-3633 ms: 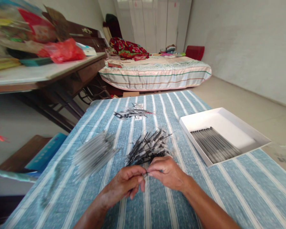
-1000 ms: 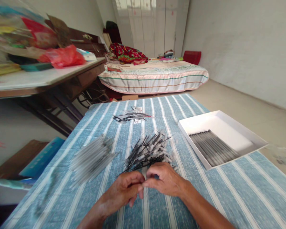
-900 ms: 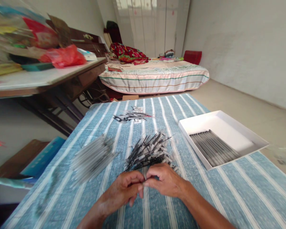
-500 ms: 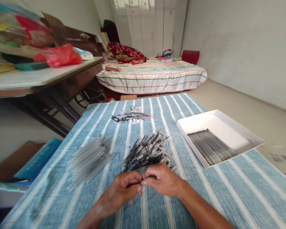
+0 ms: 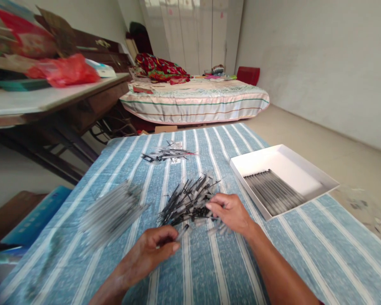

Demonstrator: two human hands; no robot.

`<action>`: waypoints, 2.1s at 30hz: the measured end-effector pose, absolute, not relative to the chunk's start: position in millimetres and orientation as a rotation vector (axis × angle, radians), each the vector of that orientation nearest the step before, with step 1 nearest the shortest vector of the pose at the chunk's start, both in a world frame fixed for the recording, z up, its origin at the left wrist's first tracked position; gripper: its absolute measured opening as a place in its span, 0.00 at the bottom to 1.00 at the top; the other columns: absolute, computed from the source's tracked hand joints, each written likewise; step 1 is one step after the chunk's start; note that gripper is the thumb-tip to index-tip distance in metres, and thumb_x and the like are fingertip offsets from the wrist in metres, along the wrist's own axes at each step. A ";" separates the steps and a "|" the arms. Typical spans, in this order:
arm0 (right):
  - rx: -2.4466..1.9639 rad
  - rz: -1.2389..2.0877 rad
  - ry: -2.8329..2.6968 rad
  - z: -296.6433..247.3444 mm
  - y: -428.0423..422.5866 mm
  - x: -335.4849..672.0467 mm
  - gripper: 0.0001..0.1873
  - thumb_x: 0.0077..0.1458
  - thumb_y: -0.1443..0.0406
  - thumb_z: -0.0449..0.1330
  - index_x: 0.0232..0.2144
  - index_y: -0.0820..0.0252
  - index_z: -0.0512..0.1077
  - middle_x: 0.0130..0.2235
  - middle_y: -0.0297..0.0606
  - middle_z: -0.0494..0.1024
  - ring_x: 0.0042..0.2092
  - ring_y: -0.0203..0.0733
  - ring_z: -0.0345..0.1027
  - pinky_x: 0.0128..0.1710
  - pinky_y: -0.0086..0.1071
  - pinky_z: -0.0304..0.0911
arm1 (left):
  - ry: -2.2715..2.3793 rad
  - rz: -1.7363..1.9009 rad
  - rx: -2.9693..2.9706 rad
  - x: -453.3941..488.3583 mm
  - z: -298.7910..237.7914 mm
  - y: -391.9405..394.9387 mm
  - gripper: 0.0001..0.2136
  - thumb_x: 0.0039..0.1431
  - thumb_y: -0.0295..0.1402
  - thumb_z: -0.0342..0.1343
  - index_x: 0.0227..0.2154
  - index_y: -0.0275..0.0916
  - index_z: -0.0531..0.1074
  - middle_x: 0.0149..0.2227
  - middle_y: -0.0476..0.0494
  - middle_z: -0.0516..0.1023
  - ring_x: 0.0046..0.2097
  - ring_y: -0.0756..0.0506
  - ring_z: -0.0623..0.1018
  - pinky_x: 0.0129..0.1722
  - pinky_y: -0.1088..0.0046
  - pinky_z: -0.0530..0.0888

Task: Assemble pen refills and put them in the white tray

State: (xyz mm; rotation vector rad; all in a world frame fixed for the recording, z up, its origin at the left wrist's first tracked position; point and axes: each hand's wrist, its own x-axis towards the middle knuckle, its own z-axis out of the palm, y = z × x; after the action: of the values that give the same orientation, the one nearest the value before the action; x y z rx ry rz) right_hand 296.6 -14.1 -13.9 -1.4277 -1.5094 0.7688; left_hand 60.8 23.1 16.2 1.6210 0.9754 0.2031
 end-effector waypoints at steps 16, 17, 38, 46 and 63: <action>-1.873 0.573 -2.124 -19.8 -13.9 302.7 0.03 0.46 0.66 0.59 0.24 0.58 0.74 0.20 0.32 0.72 0.24 0.35 0.63 0.25 0.26 0.47 | 1.160 0.415 1.547 62.7 12.7 25.5 0.10 0.50 0.38 0.54 0.21 0.38 0.64 0.17 0.54 0.67 0.20 0.53 0.62 0.21 0.78 0.57; -1.891 0.566 -2.147 -19.9 -13.5 302.5 0.04 0.47 0.66 0.59 0.24 0.58 0.74 0.21 0.32 0.73 0.25 0.36 0.64 0.25 0.26 0.47 | 1.175 0.422 1.519 63.1 12.4 25.3 0.10 0.50 0.38 0.54 0.21 0.38 0.64 0.17 0.54 0.68 0.19 0.53 0.61 0.19 0.78 0.56; -1.760 0.588 -2.244 -14.3 -18.0 293.9 0.08 0.49 0.68 0.55 0.21 0.58 0.70 0.19 0.30 0.68 0.23 0.33 0.60 0.25 0.26 0.44 | 1.203 0.711 1.248 61.0 4.1 30.9 0.11 0.49 0.39 0.57 0.22 0.36 0.66 0.20 0.51 0.73 0.15 0.56 0.65 0.15 0.81 0.56; -1.918 0.439 -2.373 -17.7 -18.3 292.7 0.08 0.51 0.67 0.53 0.24 0.58 0.71 0.24 0.35 0.75 0.27 0.37 0.66 0.26 0.29 0.42 | 1.205 0.742 1.209 62.1 5.2 31.1 0.11 0.47 0.39 0.58 0.21 0.36 0.66 0.19 0.51 0.73 0.15 0.55 0.65 0.14 0.81 0.56; -1.794 0.590 -2.411 -6.3 -23.0 284.9 0.06 0.50 0.64 0.56 0.25 0.57 0.73 0.25 0.33 0.76 0.28 0.37 0.68 0.26 0.28 0.46 | 1.216 0.778 1.217 63.8 8.9 26.8 0.11 0.47 0.39 0.58 0.21 0.36 0.67 0.19 0.51 0.73 0.16 0.55 0.66 0.15 0.80 0.57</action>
State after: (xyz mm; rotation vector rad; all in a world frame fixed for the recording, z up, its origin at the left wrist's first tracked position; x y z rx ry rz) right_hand 284.9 -23.0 -6.3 -1.7938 -2.4112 0.5900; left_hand 63.8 26.8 8.9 1.2173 1.2161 0.7775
